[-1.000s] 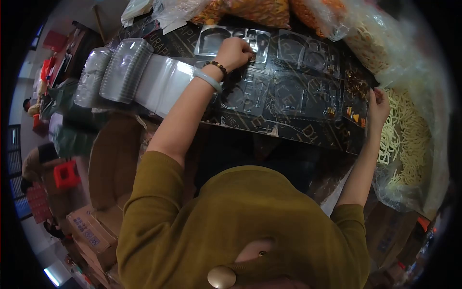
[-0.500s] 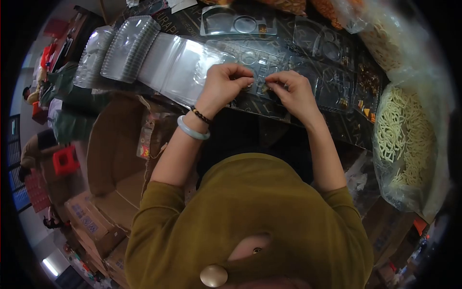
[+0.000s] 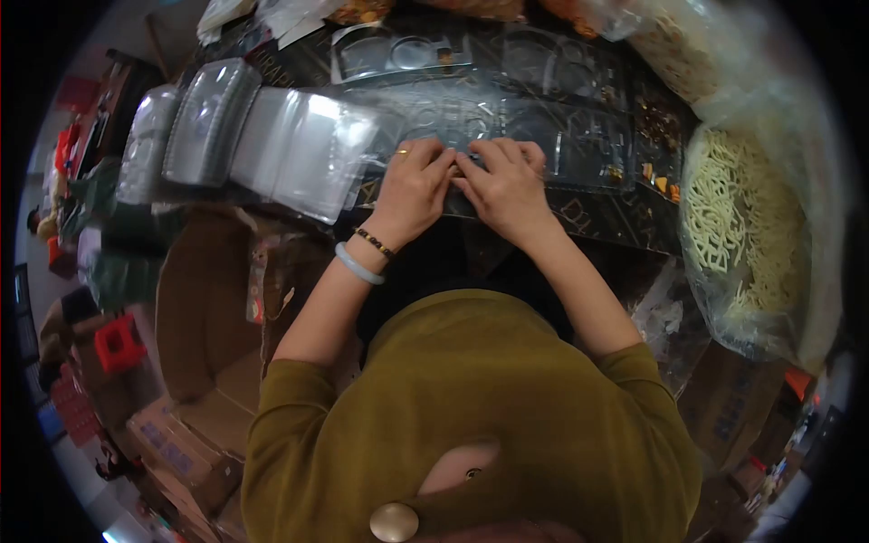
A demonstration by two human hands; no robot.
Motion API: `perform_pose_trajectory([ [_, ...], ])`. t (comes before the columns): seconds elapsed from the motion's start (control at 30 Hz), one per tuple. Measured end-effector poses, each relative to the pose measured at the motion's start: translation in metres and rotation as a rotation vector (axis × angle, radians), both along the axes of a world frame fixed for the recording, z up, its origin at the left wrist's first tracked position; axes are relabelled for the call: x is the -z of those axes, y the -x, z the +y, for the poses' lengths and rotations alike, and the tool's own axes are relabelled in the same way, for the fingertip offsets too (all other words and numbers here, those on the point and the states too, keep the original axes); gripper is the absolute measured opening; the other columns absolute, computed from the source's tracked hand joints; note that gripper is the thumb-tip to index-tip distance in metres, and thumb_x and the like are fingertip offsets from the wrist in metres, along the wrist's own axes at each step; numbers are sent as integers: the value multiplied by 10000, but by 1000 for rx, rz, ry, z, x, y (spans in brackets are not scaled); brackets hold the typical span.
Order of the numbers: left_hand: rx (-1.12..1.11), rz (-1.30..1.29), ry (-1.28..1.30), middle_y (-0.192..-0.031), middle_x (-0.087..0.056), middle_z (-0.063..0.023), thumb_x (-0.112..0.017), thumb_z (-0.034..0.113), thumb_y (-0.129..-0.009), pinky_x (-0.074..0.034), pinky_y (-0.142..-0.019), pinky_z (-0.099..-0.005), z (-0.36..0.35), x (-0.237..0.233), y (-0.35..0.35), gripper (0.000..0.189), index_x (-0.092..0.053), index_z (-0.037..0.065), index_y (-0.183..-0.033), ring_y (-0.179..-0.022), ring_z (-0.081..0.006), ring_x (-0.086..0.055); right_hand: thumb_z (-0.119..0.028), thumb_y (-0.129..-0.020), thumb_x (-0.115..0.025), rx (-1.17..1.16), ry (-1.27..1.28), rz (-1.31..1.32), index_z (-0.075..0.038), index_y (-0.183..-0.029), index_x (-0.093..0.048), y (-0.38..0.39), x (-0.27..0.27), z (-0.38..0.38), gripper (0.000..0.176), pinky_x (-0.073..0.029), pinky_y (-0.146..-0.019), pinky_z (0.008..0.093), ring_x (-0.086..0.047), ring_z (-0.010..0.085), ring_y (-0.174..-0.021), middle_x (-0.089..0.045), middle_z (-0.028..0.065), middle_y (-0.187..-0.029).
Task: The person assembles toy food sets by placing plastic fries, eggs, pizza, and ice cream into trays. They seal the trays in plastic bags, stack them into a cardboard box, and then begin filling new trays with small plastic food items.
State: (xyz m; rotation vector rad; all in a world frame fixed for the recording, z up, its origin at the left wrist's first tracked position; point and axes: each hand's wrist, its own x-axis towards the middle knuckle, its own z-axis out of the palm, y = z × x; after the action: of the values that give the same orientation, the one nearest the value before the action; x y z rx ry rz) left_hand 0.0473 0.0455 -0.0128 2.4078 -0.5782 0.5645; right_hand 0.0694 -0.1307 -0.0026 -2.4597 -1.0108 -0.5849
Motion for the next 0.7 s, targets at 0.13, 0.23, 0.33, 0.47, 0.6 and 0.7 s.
perform_pose_trajectory([
  [0.13,62,1,-123,-1217,-531,-177,-627,62,-803,-408,-924,-435,3,-4,3,375,-569,-2,-1168,-1087,-370,-508,-303,-789,-684,-32,0,34,-119,-1030,-660,-3,-4,-6,304,-287,-956,427,-538,202,-1048,-590,47,-1092],
  [0.23,67,31,-240,-1296,-500,-180,-629,106,-824,-362,-988,-434,0,-12,8,426,-548,2,-1229,-1168,-376,-467,-227,-777,-718,-32,-264,159,-83,-1063,-639,-8,-23,-40,329,-398,-922,406,-569,259,-1037,-609,81,-1106],
  [0.33,26,14,-299,-1347,-466,-173,-637,151,-832,-351,-991,-439,-6,-9,6,471,-519,-13,-1258,-1184,-359,-455,-54,-811,-664,342,-358,-14,-35,-1036,-657,-25,-23,-119,226,-511,-792,335,-622,287,-932,-640,123,-1047],
  [0.47,-40,15,-343,-1398,-416,-174,-623,245,-857,-324,-1008,-436,-19,-4,5,557,-455,-12,-1323,-1212,-353,-432,-26,-815,-597,618,-174,-5,8,-995,-650,-30,-10,-226,191,-477,-811,414,-595,362,-919,-644,168,-972],
  [0.6,-80,11,-384,-1437,-378,-166,-601,303,-872,-298,-1026,-429,-25,1,1,622,-397,9,-1380,-1245,-342,-405,-33,-809,-617,629,-45,217,4,-989,-655,-25,4,-276,188,-483,-779,409,-585,361,-906,-621,174,-951],
  [0.7,-125,48,-360,-1457,-354,-161,-610,321,-864,-266,-1050,-447,-30,-1,2,641,-391,23,-1389,-1277,-337,-373,-42,-812,-626,635,16,213,-12,-1000,-652,-28,0,-280,192,-478,-762,411,-579,356,-884,-602,164,-910],
])
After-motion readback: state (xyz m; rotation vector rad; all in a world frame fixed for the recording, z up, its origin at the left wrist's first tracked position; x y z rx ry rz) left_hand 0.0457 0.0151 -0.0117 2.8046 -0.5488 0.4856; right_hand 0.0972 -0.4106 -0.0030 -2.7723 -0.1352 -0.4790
